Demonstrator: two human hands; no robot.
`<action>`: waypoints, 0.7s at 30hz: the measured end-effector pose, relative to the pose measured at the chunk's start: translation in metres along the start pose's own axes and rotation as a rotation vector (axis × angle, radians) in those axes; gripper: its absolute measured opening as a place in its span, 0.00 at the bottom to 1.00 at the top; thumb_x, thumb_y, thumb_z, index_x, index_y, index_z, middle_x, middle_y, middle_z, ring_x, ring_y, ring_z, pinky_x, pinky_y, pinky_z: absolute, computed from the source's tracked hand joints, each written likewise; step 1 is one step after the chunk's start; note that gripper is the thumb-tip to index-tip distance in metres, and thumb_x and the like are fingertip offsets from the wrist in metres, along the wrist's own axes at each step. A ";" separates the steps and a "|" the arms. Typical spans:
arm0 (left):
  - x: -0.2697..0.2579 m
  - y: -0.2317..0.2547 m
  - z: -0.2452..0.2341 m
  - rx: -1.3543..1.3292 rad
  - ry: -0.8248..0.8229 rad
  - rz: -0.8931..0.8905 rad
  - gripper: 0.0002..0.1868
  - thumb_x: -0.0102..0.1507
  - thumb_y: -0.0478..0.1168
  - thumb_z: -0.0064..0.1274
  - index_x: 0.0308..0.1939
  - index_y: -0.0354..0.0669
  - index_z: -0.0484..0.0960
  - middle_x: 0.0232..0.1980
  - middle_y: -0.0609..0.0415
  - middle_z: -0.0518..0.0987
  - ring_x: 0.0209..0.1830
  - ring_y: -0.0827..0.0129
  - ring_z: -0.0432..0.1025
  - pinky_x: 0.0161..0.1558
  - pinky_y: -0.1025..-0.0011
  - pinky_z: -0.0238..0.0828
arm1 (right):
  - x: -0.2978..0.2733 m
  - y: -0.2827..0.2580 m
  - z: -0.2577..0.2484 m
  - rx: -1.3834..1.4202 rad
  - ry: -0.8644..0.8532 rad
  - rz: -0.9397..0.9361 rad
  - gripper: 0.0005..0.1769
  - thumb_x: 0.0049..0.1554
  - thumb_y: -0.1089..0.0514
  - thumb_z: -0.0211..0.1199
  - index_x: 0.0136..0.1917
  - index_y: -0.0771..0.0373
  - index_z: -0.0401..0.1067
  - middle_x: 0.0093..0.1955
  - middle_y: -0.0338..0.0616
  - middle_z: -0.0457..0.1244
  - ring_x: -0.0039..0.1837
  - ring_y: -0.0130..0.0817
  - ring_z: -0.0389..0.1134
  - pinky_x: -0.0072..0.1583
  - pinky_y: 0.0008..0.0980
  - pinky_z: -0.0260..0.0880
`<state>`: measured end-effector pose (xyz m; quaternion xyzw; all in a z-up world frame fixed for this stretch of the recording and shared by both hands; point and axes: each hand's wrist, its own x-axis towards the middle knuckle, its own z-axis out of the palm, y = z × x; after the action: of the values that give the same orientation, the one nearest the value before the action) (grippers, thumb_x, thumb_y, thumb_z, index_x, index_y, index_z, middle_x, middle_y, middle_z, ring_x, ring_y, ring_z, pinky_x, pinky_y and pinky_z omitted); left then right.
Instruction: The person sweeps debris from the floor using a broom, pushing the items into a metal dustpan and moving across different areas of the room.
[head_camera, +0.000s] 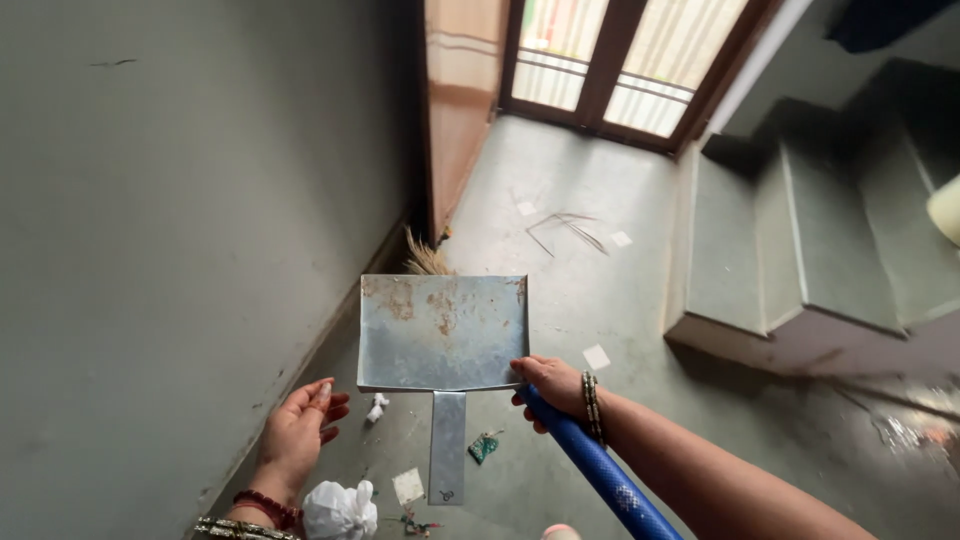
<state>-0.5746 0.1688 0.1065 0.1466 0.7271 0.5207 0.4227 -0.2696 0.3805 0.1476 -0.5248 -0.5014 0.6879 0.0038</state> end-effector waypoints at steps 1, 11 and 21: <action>0.002 -0.001 -0.001 0.034 -0.014 0.007 0.19 0.71 0.47 0.44 0.61 0.44 0.79 0.53 0.53 0.85 0.53 0.68 0.78 0.51 0.66 0.75 | -0.006 0.008 0.000 0.029 0.026 0.013 0.22 0.63 0.43 0.53 0.61 0.60 0.68 0.45 0.49 0.66 0.35 0.36 0.66 0.34 0.39 0.70; 0.008 -0.009 0.055 0.054 -0.210 -0.091 0.32 0.68 0.64 0.41 0.57 0.40 0.81 0.51 0.48 0.87 0.50 0.60 0.81 0.50 0.61 0.75 | -0.030 0.048 -0.028 0.134 0.124 -0.036 0.22 0.63 0.42 0.53 0.61 0.60 0.67 0.43 0.51 0.66 0.33 0.36 0.67 0.32 0.38 0.71; -0.023 -0.022 0.174 -0.021 -0.675 -0.311 0.42 0.61 0.70 0.43 0.55 0.32 0.80 0.50 0.40 0.84 0.45 0.57 0.82 0.49 0.58 0.81 | 0.001 0.081 -0.069 0.053 0.149 -0.116 0.23 0.62 0.42 0.55 0.59 0.62 0.69 0.41 0.46 0.65 0.33 0.34 0.67 0.32 0.37 0.71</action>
<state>-0.4218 0.2547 0.0800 0.1932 0.5549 0.3801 0.7143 -0.1777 0.3884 0.0943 -0.5442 -0.5109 0.6586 0.0949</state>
